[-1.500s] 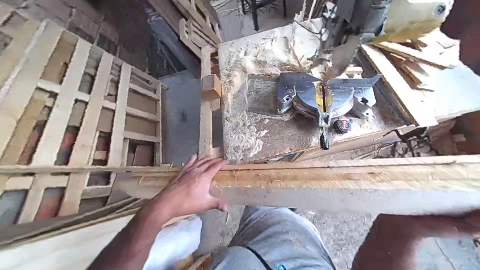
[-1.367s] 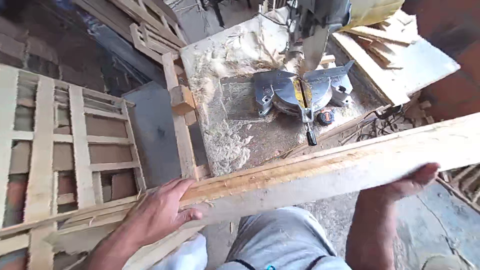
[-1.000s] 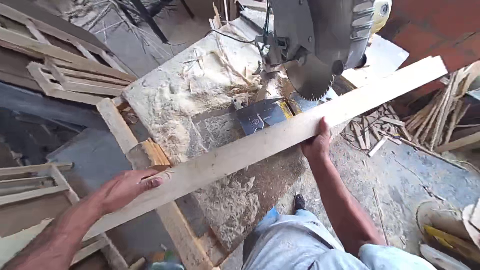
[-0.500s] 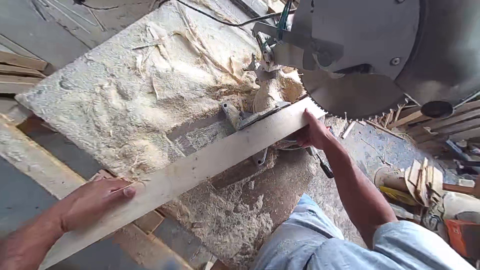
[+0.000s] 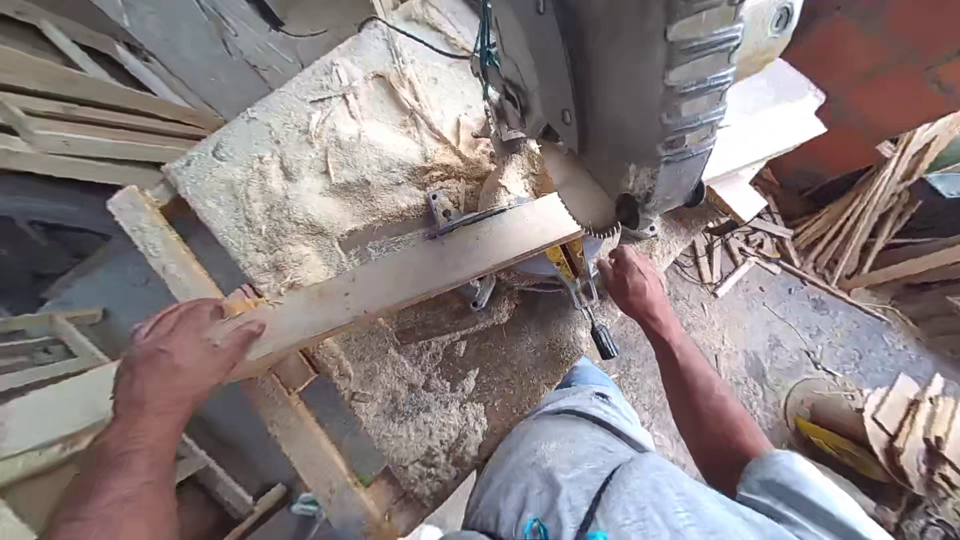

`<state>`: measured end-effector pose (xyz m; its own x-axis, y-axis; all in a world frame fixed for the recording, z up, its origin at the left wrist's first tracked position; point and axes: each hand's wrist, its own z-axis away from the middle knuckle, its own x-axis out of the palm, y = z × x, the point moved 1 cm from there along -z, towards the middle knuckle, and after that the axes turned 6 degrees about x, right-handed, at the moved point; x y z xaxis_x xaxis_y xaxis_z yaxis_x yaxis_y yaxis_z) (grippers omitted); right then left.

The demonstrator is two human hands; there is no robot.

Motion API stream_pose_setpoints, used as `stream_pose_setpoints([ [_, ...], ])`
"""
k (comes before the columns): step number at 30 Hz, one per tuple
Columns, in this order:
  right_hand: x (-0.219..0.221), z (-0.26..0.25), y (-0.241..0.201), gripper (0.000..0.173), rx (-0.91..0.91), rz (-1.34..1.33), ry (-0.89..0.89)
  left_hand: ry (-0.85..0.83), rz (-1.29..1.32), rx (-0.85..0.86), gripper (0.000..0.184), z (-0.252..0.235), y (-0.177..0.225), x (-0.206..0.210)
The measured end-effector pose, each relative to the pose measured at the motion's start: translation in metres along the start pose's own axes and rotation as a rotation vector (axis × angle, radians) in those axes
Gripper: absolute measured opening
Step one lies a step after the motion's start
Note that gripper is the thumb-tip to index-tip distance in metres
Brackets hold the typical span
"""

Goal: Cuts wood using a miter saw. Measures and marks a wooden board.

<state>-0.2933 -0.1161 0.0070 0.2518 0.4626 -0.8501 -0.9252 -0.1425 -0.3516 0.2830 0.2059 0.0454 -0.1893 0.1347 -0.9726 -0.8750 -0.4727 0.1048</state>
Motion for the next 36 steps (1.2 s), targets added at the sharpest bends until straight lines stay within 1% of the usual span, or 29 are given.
stream_pose_setpoints([
  [1,0.004,0.002,0.025,0.053,-0.043,0.088,-0.002,0.108,0.062,-0.033,0.073,0.022,0.030,-0.001],
  [3,0.021,-0.004,0.065,0.081,-0.183,0.160,-0.058,0.254,0.170,-0.067,0.063,0.064,0.099,0.017],
  [4,0.030,-0.009,0.076,0.087,-0.247,0.168,-0.075,0.288,0.257,-0.069,0.058,0.082,0.136,0.033],
  [5,0.036,-0.017,0.082,0.085,-0.297,0.163,-0.075,0.292,0.366,-0.067,0.053,0.094,0.173,0.053],
  [7,0.037,-0.032,0.088,0.076,-0.357,0.134,-0.049,0.231,0.613,-0.068,0.046,0.110,0.248,0.098],
  [8,0.034,-0.036,0.087,0.076,-0.379,0.132,-0.057,0.177,0.729,-0.074,0.043,0.116,0.283,0.116],
  [10,0.026,-0.036,0.081,0.077,-0.391,0.119,-0.097,0.077,0.925,-0.083,0.036,0.124,0.339,0.136],
  [12,0.017,-0.026,0.078,0.081,-0.427,0.017,-0.136,0.058,1.098,-0.049,0.032,0.124,0.381,0.145],
  [13,0.010,-0.016,0.076,0.084,-0.466,-0.075,-0.174,0.044,1.203,-0.028,0.033,0.123,0.397,0.145],
  [15,0.006,0.015,0.062,0.090,-0.574,-0.362,-0.313,-0.052,1.479,-0.012,0.035,0.122,0.421,0.141],
  [16,0.010,0.031,0.048,0.090,-0.647,-0.555,-0.416,-0.140,1.673,-0.032,0.037,0.123,0.428,0.138],
  [17,0.019,0.045,0.031,0.085,-0.719,-0.705,-0.516,-0.240,1.883,-0.054,0.042,0.124,0.432,0.136],
  [18,0.028,0.056,0.013,0.080,-0.787,-0.783,-0.590,-0.317,2.076,-0.057,0.047,0.127,0.434,0.134],
  [19,0.039,0.065,-0.004,0.075,-0.839,-0.820,-0.633,-0.354,2.220,-0.055,0.050,0.129,0.433,0.131],
  [20,0.049,0.073,-0.018,0.071,-0.871,-0.821,-0.638,-0.356,2.318,-0.087,0.051,0.132,0.429,0.126],
  [21,0.056,0.078,-0.029,0.069,-0.883,-0.795,-0.621,-0.331,2.375,-0.154,0.048,0.135,0.422,0.122],
  [23,0.064,0.082,-0.047,0.068,-0.887,-0.722,-0.637,-0.220,2.380,-0.294,0.034,0.140,0.402,0.120],
  [24,0.067,0.082,-0.055,0.068,-0.883,-0.688,-0.661,-0.159,2.319,-0.352,0.027,0.143,0.392,0.122],
  [25,0.071,0.085,-0.061,0.070,-0.873,-0.655,-0.681,-0.122,2.224,-0.391,0.026,0.146,0.384,0.123],
  [27,0.084,0.090,-0.071,0.078,-0.841,-0.581,-0.669,-0.102,2.035,-0.422,0.033,0.154,0.370,0.127],
  [28,0.090,0.092,-0.076,0.078,-0.825,-0.541,-0.661,-0.104,1.995,-0.416,0.038,0.157,0.363,0.130],
  [30,0.098,0.094,-0.088,0.070,-0.825,-0.422,-0.670,-0.091,1.993,-0.414,0.051,0.161,0.350,0.134],
  [31,0.100,0.095,-0.095,0.065,-0.844,-0.352,-0.671,-0.078,1.986,-0.428,0.052,0.161,0.343,0.134],
  [32,0.103,0.098,-0.103,0.062,-0.862,-0.276,-0.674,-0.073,1.972,-0.446,0.047,0.162,0.335,0.135],
  [34,0.110,0.106,-0.115,0.059,-0.871,-0.175,-0.685,-0.127,1.963,-0.529,0.037,0.162,0.318,0.138],
  [36,0.123,0.111,-0.123,0.062,-0.834,-0.182,-0.691,-0.248,1.987,-0.575,0.037,0.161,0.298,0.136],
])
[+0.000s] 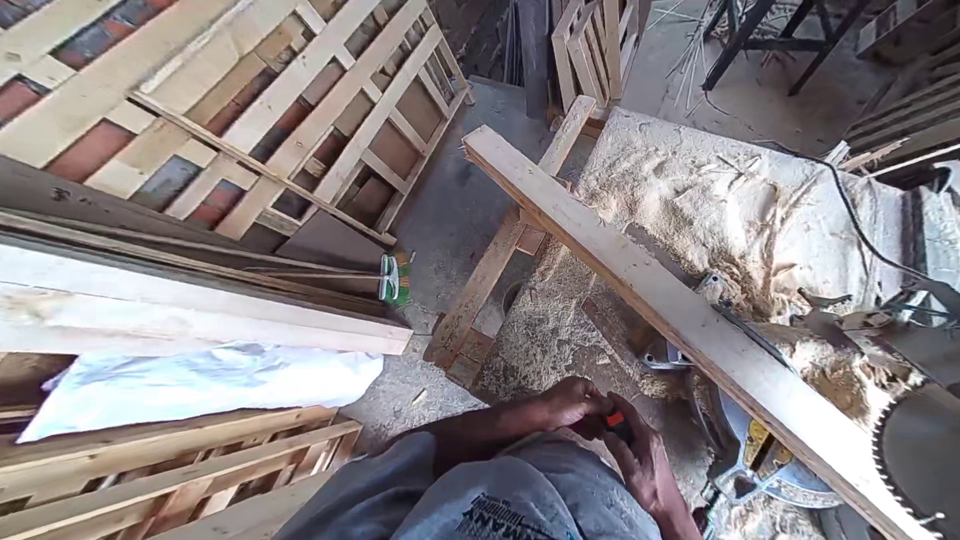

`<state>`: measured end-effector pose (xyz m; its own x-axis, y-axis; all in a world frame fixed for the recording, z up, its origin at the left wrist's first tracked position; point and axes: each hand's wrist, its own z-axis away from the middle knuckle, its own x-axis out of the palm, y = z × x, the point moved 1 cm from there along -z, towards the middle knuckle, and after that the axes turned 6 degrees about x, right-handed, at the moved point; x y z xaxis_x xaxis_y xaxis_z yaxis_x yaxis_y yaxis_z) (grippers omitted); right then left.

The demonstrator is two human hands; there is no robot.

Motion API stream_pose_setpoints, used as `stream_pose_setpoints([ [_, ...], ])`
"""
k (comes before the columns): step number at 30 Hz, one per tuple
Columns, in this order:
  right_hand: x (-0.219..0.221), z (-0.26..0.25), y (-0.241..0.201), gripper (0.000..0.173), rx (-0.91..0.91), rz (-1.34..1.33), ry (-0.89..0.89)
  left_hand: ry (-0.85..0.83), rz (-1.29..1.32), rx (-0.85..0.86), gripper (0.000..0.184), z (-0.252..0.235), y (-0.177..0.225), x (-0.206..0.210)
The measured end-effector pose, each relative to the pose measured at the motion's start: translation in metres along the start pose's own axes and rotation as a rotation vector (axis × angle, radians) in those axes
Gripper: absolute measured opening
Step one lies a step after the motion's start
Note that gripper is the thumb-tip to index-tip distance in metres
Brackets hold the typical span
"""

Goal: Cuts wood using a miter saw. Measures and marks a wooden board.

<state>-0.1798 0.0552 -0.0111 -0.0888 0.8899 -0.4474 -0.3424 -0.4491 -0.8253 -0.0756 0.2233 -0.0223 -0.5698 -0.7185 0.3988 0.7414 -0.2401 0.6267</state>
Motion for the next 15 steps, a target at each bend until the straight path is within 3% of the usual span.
stream_pose_setpoints([
  [3,0.013,-0.018,-0.010,0.080,0.068,-0.001,-0.005,-0.145,-0.061,-0.112,0.038,-0.002,0.021,-0.031],
  [6,0.011,-0.037,-0.030,0.064,0.127,0.036,-0.026,-0.102,-0.179,0.033,0.031,-0.006,0.075,-0.086],
  [9,-0.014,-0.045,-0.035,0.066,0.194,0.042,0.157,0.267,-0.173,0.484,0.022,-0.002,0.191,-0.198],
  [11,-0.038,-0.041,-0.034,0.069,0.247,0.016,0.248,0.646,-0.242,0.752,0.031,0.000,0.275,-0.296],
  [13,-0.060,-0.034,-0.033,0.071,0.284,0.032,0.308,1.047,-0.377,0.820,0.043,-0.007,0.336,-0.388],
  [15,-0.074,-0.033,-0.035,0.071,0.276,0.086,0.358,1.299,-0.509,0.676,0.046,-0.024,0.364,-0.447],
])
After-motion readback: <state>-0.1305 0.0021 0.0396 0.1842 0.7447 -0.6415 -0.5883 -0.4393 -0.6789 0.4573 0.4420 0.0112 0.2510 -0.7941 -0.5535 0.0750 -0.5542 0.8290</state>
